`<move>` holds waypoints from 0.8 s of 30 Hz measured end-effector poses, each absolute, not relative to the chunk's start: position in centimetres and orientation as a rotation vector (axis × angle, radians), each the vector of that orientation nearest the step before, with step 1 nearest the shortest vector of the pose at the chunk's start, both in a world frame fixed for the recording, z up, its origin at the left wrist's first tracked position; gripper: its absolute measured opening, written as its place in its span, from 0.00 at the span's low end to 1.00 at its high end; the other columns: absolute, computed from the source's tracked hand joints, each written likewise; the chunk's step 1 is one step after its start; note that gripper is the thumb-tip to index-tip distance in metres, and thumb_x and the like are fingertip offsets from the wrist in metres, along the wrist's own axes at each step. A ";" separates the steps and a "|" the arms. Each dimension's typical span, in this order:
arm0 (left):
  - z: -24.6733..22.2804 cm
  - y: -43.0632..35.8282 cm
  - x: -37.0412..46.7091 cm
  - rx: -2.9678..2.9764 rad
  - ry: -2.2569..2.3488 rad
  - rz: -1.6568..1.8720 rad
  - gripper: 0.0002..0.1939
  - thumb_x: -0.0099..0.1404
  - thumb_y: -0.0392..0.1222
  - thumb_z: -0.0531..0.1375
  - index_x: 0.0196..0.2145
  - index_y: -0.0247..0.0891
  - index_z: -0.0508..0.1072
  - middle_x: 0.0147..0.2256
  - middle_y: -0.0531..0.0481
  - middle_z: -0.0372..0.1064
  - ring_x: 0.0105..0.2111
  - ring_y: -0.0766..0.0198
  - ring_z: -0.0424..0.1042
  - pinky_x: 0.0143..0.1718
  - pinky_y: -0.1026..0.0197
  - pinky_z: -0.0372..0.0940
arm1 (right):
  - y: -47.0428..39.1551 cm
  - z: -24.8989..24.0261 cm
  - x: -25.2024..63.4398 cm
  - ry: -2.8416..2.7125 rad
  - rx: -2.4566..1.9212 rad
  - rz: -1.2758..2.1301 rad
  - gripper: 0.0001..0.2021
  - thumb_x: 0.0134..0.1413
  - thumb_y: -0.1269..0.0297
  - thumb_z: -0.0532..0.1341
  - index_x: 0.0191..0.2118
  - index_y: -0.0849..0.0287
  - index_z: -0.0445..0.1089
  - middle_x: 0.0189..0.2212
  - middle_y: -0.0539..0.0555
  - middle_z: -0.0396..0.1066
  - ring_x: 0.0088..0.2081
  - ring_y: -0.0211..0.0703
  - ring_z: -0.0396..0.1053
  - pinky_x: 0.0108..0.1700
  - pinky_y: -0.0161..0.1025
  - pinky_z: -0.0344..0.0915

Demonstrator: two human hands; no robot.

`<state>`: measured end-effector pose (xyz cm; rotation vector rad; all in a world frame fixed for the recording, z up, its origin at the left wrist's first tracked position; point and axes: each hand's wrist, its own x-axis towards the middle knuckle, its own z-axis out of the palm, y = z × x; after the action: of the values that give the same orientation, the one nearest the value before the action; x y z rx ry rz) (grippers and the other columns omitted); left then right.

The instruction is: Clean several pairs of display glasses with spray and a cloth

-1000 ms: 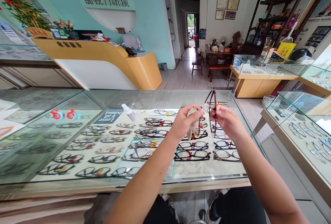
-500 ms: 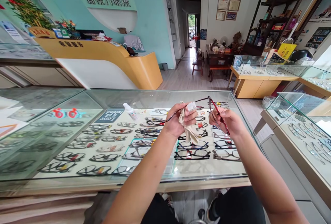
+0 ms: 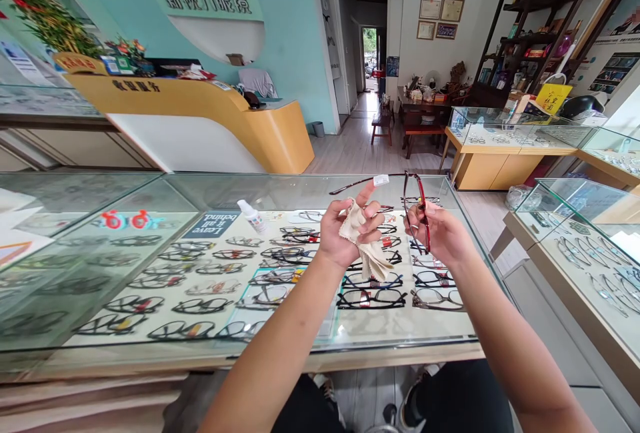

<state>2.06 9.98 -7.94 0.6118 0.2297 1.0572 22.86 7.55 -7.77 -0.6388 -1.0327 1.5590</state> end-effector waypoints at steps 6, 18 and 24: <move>-7.9 10.1 1.9 0.608 0.160 1.087 0.38 0.59 0.41 0.61 0.69 0.42 0.72 0.28 0.51 0.75 0.20 0.68 0.54 0.17 0.68 0.42 | 7.7 -8.0 22.9 -1.022 -0.578 1.636 0.13 0.46 0.57 0.76 0.28 0.57 0.74 0.30 0.51 0.74 0.34 0.38 0.69 0.36 0.34 0.67; -7.8 10.2 1.9 0.753 0.253 1.241 0.25 0.61 0.45 0.61 0.54 0.41 0.83 0.74 0.41 0.65 0.26 0.70 0.57 0.16 0.68 0.40 | 7.8 -8.5 23.0 -1.043 -0.571 1.635 0.13 0.50 0.60 0.74 0.28 0.55 0.70 0.34 0.51 0.77 0.38 0.40 0.74 0.39 0.36 0.68; -7.9 10.3 1.8 0.732 0.240 1.243 0.24 0.61 0.44 0.60 0.54 0.42 0.83 0.74 0.44 0.65 0.26 0.71 0.58 0.15 0.69 0.44 | 7.6 -8.5 22.9 -1.067 -0.567 1.668 0.13 0.50 0.58 0.75 0.30 0.55 0.71 0.40 0.52 0.82 0.41 0.41 0.78 0.43 0.37 0.72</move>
<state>1.82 10.27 -7.89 0.7322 0.2398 1.2427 22.92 7.57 -8.51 -0.5672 -1.0669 1.6683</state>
